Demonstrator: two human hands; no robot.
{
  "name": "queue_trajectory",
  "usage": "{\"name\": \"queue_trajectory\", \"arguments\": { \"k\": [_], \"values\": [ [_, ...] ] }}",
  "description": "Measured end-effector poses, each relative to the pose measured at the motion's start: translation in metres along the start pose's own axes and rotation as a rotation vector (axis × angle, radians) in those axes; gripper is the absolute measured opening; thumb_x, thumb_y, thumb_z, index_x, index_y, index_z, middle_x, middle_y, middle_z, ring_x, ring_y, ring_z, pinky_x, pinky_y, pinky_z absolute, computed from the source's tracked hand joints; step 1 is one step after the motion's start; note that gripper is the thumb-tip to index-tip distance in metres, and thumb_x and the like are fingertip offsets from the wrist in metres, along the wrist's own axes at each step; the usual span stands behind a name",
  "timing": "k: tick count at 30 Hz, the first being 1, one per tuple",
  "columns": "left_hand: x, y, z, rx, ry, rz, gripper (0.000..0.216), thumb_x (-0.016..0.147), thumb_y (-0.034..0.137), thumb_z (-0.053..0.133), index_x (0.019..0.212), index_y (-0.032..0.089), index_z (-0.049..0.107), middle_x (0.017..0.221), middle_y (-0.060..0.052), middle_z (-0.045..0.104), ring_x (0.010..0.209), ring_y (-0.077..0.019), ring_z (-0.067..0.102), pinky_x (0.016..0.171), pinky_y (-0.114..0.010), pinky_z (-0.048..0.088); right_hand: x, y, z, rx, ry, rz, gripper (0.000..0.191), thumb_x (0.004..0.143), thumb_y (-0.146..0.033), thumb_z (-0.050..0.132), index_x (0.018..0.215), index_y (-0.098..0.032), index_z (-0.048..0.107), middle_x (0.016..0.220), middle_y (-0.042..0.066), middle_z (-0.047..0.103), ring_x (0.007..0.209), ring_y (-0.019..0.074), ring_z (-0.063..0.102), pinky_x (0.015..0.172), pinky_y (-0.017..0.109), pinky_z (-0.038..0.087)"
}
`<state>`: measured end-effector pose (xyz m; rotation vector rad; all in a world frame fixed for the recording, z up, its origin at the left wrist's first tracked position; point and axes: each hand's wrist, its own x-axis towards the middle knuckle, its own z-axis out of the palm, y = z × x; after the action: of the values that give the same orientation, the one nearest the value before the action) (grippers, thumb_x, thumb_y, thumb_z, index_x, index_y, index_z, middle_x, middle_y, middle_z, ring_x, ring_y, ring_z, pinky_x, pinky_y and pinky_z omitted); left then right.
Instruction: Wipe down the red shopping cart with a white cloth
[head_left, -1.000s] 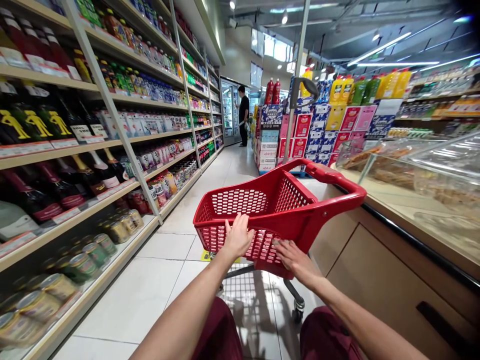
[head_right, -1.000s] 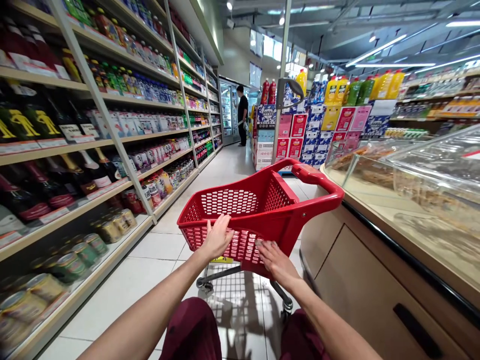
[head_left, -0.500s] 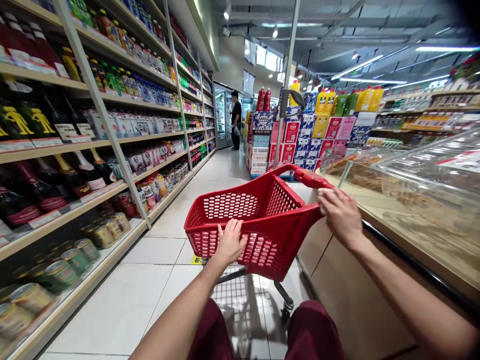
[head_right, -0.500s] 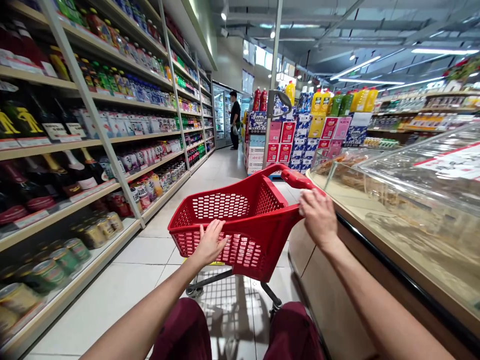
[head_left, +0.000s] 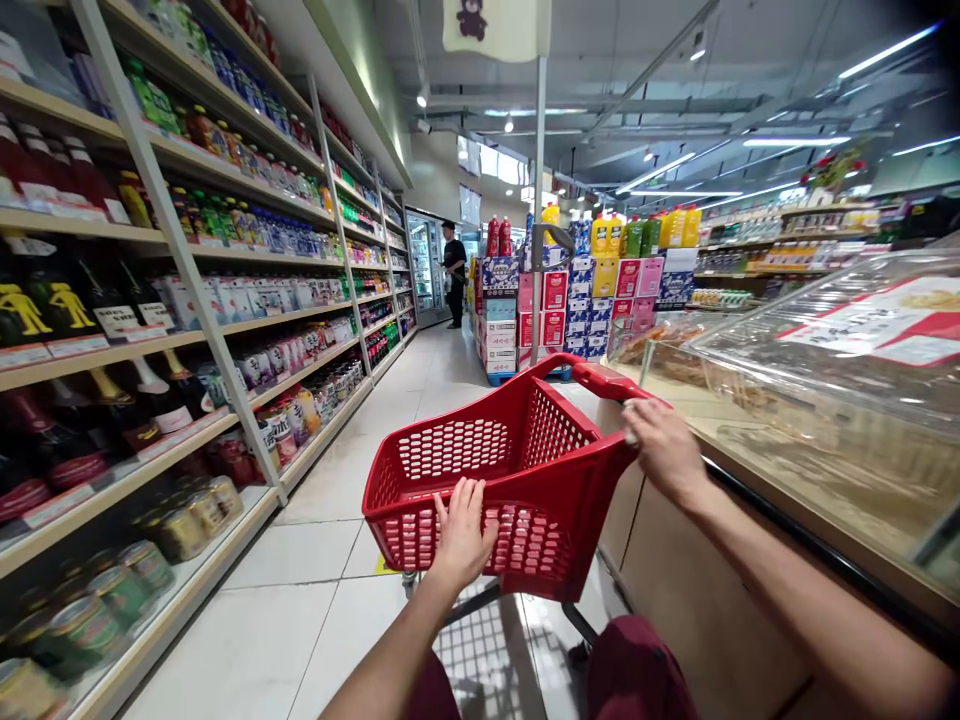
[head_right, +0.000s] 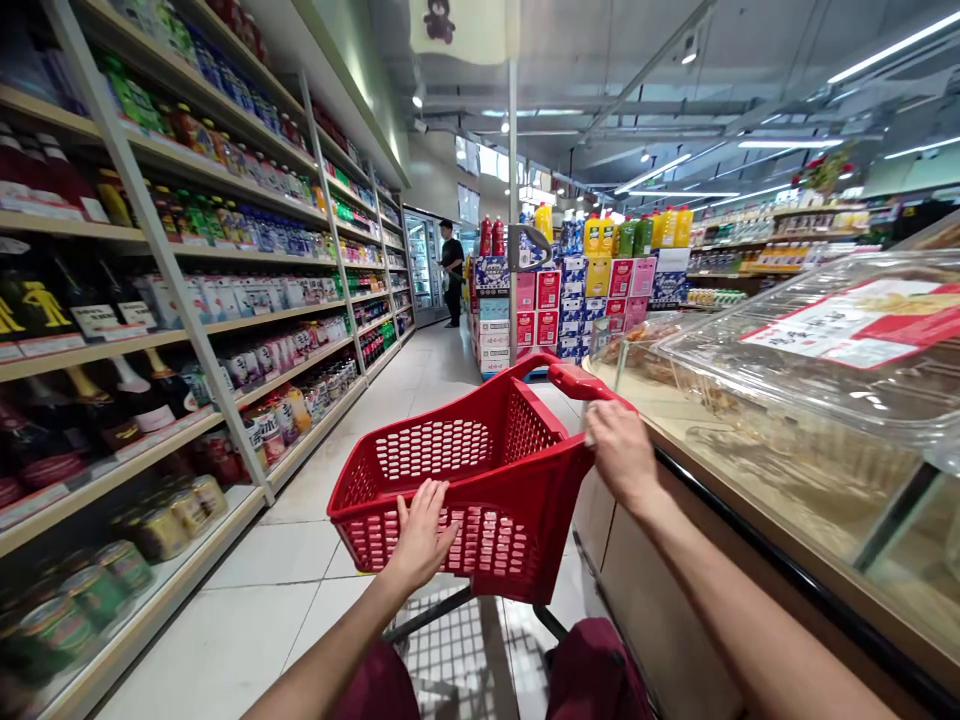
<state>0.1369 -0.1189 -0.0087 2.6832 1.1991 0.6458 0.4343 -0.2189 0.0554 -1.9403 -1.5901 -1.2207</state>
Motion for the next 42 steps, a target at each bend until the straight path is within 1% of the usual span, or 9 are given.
{"name": "queue_trajectory", "arguments": {
  "k": [4,10,15,17,21,27,33,38,42],
  "values": [
    [-0.005,0.0,-0.001,0.015,0.008,0.019,0.053,0.081,0.025,0.038,0.133,0.019,0.027,0.139,-0.009,0.031,0.131,-0.023,0.019,0.104,-0.056,0.006,0.0,-0.029,-0.002,0.147,-0.033,-0.236,0.042,0.075,-0.007,0.038,0.108,-0.021,0.059,0.119,0.004,0.056,0.113,0.0192,0.043,0.097,0.036,0.029],
    [-0.015,-0.003,0.003,0.038,0.045,0.069,0.054,0.08,0.025,0.04,0.133,0.017,0.028,0.138,-0.01,0.033,0.13,-0.0247,0.02,0.104,-0.057,0.006,0.004,-0.007,-0.019,-0.013,-0.03,0.187,0.033,0.074,-0.012,0.042,0.1,-0.014,0.063,0.113,0.013,0.058,0.103,0.0252,0.049,0.087,0.041,0.033],
    [-0.019,-0.004,0.005,0.028,0.089,0.096,0.055,0.079,0.021,0.041,0.132,0.018,0.029,0.137,-0.011,0.035,0.129,-0.0251,0.023,0.104,-0.057,0.008,-0.006,-0.048,-0.028,0.148,-0.076,-0.045,0.03,0.078,-0.025,0.045,0.101,-0.02,0.062,0.118,0.006,0.057,0.111,0.0228,0.043,0.097,0.04,0.024],
    [-0.02,-0.004,0.004,0.013,0.071,0.097,0.054,0.079,0.022,0.04,0.132,0.017,0.029,0.137,-0.011,0.035,0.129,-0.0249,0.023,0.104,-0.057,0.007,-0.007,-0.041,-0.031,0.126,-0.069,-0.011,0.032,0.079,-0.027,0.042,0.104,-0.02,0.061,0.119,0.007,0.055,0.11,0.0233,0.043,0.098,0.043,0.021],
    [-0.022,-0.001,0.002,-0.007,0.051,0.09,0.054,0.079,0.022,0.04,0.132,0.017,0.03,0.138,-0.01,0.033,0.13,-0.0245,0.022,0.104,-0.057,0.004,-0.006,-0.008,-0.038,-0.012,-0.024,0.226,0.032,0.08,-0.024,0.039,0.1,-0.013,0.062,0.117,0.014,0.054,0.107,0.0266,0.044,0.092,0.045,0.028],
    [-0.023,-0.001,0.003,0.013,0.084,0.085,0.054,0.078,0.023,0.043,0.131,0.017,0.032,0.136,-0.011,0.036,0.128,-0.0266,0.026,0.103,-0.058,0.007,-0.013,-0.04,-0.042,0.117,-0.044,-0.009,0.031,0.083,-0.034,0.041,0.1,-0.022,0.064,0.116,0.006,0.056,0.108,0.0237,0.043,0.094,0.04,0.027],
    [-0.016,0.007,0.007,0.014,0.091,0.066,0.054,0.077,0.024,0.044,0.13,0.016,0.034,0.134,-0.012,0.039,0.127,-0.0271,0.028,0.103,-0.059,0.007,-0.013,-0.022,-0.028,0.02,0.046,0.233,0.029,0.082,-0.03,0.042,0.094,-0.019,0.066,0.117,0.013,0.054,0.105,0.0267,0.044,0.089,0.044,0.03],
    [-0.013,0.014,0.01,-0.012,0.106,0.061,0.053,0.077,0.024,0.044,0.129,0.016,0.035,0.134,-0.012,0.039,0.126,-0.0269,0.028,0.103,-0.059,0.007,-0.016,-0.074,-0.015,0.162,0.004,-0.038,0.026,0.082,-0.025,0.044,0.101,-0.026,0.063,0.112,0.006,0.059,0.104,0.0211,0.047,0.095,0.038,0.024],
    [-0.013,0.015,0.012,-0.041,0.092,0.062,0.053,0.078,0.023,0.043,0.129,0.017,0.034,0.134,-0.011,0.039,0.127,-0.026,0.027,0.103,-0.058,0.005,-0.016,-0.043,-0.022,0.085,0.041,0.097,0.033,0.084,-0.028,0.041,0.114,-0.025,0.054,0.114,0.008,0.058,0.104,0.0215,0.048,0.097,0.045,0.018]
  ]
}}
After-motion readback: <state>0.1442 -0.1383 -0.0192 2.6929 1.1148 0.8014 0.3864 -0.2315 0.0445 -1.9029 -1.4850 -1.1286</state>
